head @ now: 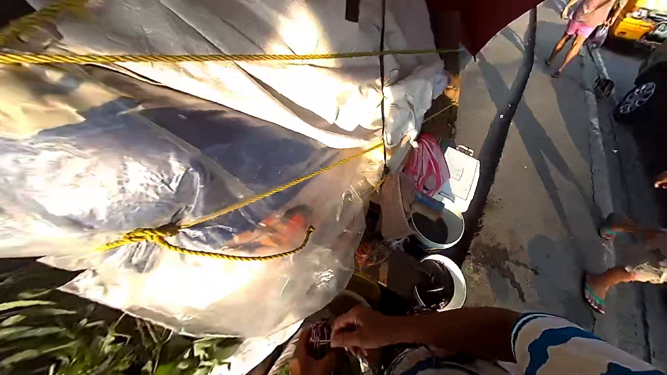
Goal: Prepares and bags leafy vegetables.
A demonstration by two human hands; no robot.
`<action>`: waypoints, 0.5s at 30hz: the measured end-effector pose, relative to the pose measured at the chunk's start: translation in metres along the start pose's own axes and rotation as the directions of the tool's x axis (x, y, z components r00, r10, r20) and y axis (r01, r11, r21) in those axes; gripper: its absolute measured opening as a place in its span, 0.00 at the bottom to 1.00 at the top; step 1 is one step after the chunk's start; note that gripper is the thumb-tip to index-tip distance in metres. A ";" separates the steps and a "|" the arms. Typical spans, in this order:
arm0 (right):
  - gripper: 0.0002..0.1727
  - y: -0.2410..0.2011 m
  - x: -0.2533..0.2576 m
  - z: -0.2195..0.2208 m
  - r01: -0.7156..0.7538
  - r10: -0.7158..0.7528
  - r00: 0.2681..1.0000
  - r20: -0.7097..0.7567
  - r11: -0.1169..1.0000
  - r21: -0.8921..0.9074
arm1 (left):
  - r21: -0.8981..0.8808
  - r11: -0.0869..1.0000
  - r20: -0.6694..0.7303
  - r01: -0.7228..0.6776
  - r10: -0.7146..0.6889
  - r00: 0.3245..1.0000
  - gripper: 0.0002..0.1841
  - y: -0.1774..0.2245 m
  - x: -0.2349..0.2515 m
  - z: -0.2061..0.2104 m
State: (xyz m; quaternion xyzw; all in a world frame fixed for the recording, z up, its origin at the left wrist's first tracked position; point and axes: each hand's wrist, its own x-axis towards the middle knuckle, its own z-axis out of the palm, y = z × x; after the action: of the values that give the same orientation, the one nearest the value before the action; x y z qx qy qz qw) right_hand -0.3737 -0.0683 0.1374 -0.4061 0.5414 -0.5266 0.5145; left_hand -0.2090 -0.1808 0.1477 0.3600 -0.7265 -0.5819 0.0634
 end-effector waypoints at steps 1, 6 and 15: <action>0.14 -0.013 -0.005 0.000 -0.080 0.080 0.997 0.011 0.997 -0.008 | 0.108 0.993 -0.046 0.047 -0.042 0.998 0.38 0.007 0.003 0.002; 0.13 -0.052 -0.007 0.011 -0.149 0.179 0.971 0.160 0.972 -0.184 | 0.396 0.874 -0.065 0.282 -0.280 0.958 0.38 0.021 0.011 -0.008; 0.13 -0.111 0.029 0.058 0.194 0.020 0.705 0.709 0.956 -0.219 | 0.138 0.857 -0.370 0.497 -0.421 0.828 0.16 0.027 -0.031 0.027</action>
State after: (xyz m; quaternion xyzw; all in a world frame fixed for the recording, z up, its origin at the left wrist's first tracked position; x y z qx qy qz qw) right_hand -0.3319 -0.1185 0.2484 -0.6692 0.3522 -0.2745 0.5940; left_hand -0.2122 -0.1383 0.1737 0.6211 -0.6588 -0.4246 -0.0015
